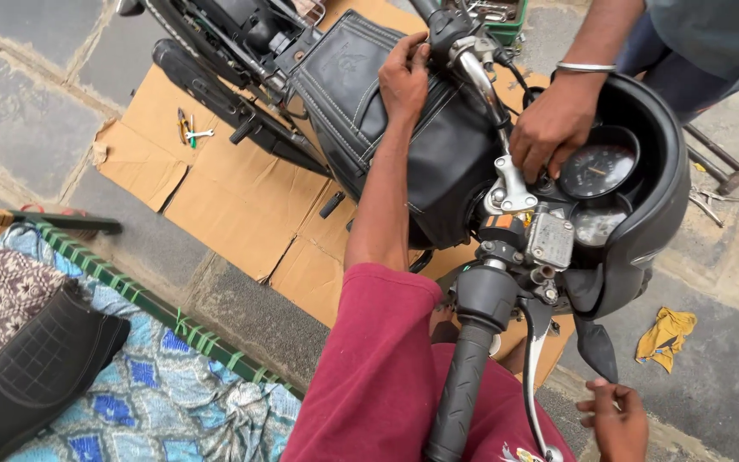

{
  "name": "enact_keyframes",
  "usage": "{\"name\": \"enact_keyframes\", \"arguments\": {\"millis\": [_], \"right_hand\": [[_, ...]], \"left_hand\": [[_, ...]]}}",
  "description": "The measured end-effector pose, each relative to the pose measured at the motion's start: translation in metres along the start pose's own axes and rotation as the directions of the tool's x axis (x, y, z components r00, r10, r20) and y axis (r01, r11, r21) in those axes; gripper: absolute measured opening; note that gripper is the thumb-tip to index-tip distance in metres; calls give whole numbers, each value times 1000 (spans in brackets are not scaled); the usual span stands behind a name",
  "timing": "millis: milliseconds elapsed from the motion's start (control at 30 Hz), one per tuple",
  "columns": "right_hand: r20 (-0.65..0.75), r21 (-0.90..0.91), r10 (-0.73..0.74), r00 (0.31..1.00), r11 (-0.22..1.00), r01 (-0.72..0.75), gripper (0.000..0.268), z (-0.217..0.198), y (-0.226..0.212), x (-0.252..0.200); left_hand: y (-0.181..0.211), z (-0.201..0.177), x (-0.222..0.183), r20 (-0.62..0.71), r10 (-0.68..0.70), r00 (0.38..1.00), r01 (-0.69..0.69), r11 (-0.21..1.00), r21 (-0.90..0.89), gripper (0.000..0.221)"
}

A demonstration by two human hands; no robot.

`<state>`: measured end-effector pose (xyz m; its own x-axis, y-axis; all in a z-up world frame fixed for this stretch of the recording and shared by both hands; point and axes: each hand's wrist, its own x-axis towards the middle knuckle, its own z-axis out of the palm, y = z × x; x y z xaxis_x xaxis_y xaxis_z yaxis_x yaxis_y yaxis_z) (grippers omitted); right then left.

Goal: The person kneels beside a scooter parked on cardboard and works on the front indicator area, disconnecting a small bulb socket with wires, twisting and handling the bulb and socket by hand, and testing the orange indicator lens at the end.

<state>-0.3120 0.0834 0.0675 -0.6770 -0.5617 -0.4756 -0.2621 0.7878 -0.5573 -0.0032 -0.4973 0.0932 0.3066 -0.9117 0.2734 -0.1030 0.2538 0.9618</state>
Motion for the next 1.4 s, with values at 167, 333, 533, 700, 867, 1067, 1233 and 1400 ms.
{"name": "enact_keyframes", "arguments": {"millis": [167,333,533,700,867,1067,1233,1400], "right_hand": [[16,525,198,980,833,-176,45,0,11,26],[1,584,212,977,793,-173,44,3,2,27],[94,602,273,957,750,-273,48,3,-43,15],[226,669,166,960,690,-277,48,8,-37,22],[218,691,155,963,672,-265,38,8,-29,35],[240,712,138,961,648,-271,34,6,-54,30],[287,746,112,951,597,-295,36,11,-52,34],[256,795,170,952,524,-307,30,14,-49,36]], "left_hand": [[-11,-3,1,-13,153,988,-148,974,169,20],[-15,0,4,29,258,966,-259,950,175,17],[11,-8,-1,13,88,996,-89,989,119,17],[-21,1,5,-19,169,985,-163,971,174,16],[0,-2,-2,-84,170,982,-162,982,102,16],[17,-4,-5,-57,43,997,-33,984,174,19],[17,-3,-5,-43,31,999,-23,983,182,23],[0,-3,-1,-38,73,997,-66,985,160,22]]}}
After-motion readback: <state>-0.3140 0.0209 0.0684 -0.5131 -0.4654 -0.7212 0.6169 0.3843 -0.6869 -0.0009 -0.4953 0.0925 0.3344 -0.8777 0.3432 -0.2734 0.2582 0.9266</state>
